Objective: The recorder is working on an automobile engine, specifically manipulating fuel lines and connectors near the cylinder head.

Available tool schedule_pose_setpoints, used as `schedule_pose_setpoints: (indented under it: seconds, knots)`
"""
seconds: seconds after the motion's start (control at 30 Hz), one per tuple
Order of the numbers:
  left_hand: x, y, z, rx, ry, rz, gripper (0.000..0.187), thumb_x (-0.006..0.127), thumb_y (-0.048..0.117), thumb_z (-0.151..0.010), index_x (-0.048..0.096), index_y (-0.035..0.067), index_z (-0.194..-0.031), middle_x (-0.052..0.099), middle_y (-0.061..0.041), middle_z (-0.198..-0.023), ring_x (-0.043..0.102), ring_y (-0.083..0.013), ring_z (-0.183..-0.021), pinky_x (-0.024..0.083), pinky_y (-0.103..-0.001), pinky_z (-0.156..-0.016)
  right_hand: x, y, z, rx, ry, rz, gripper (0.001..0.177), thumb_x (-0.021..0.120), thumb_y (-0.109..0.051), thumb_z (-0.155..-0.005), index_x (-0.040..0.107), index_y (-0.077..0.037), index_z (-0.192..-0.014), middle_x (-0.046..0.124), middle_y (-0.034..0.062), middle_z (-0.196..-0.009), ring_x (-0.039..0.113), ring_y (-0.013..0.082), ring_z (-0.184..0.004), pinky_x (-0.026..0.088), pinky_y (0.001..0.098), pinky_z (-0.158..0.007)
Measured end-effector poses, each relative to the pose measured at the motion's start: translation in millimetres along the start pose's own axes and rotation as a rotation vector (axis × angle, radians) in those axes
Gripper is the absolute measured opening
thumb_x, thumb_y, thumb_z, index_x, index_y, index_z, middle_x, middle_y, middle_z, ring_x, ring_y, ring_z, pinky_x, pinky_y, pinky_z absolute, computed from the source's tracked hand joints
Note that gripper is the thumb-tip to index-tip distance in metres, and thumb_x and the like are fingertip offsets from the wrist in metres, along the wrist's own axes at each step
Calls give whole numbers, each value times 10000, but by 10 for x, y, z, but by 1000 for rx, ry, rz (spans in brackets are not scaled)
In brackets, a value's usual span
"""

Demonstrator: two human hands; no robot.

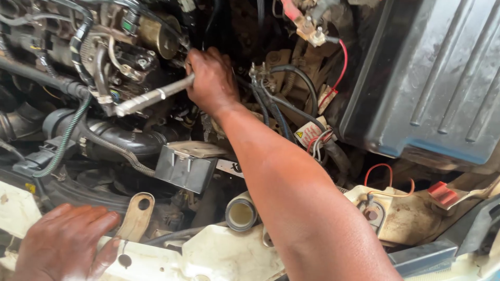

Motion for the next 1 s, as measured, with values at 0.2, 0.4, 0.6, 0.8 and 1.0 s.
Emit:
schedule_pose_setpoints:
  seconds: [0.2, 0.4, 0.6, 0.8, 1.0]
  knots:
    - [16, -29, -4, -161, -440, -144, 535, 396, 668, -942, 630, 326, -1282, 680, 133, -1237, 634, -62, -1227, 466, -284, -1158, -47, -2, -28, 73, 53, 63, 208, 772, -83, -758, 604, -114, -875, 689, 76, -884, 599, 307, -999, 441, 462, -922]
    - [136, -59, 14, -24, -65, -35, 590, 482, 677, -868, 689, 236, -1201, 720, 17, -1176, 654, -178, -1189, 445, -431, -1131, 35, 14, -65, 110, 51, 68, 171, 756, -82, -750, 616, -109, -844, 703, 78, -912, 601, 324, -991, 438, 471, -931]
    - [-21, 17, -5, 40, 31, 90, 547, 585, 634, -847, 695, 198, -1159, 727, -8, -1134, 666, -202, -1130, 463, -422, -1069, 138, 15, -116, 115, 22, 112, 260, 832, -139, -694, 641, -126, -869, 682, 116, -877, 616, 328, -963, 429, 468, -918]
    - [-287, 90, -24, 15, 8, 179, 463, 606, 582, -830, 701, 201, -1074, 724, 26, -1020, 679, -179, -1054, 480, -401, -1002, 125, 38, -138, 158, 17, 56, 330, 882, -182, -648, 632, -135, -859, 699, 95, -861, 620, 340, -945, 438, 453, -882]
    - [-415, 101, -20, 47, 164, 247, 471, 620, 554, -831, 721, 156, -1063, 714, -11, -946, 672, -241, -962, 478, -450, -958, 194, 253, -179, 300, -96, -156, 339, 823, -202, -710, 642, -115, -983, 714, 88, -926, 678, 317, -919, 522, 410, -847]
Point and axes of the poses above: each hand's wrist, its own z-axis away from the middle knuckle, its own x-axis out of the palm, y = z × x, the point moved 10 cm from there along -z, towards the middle knuckle
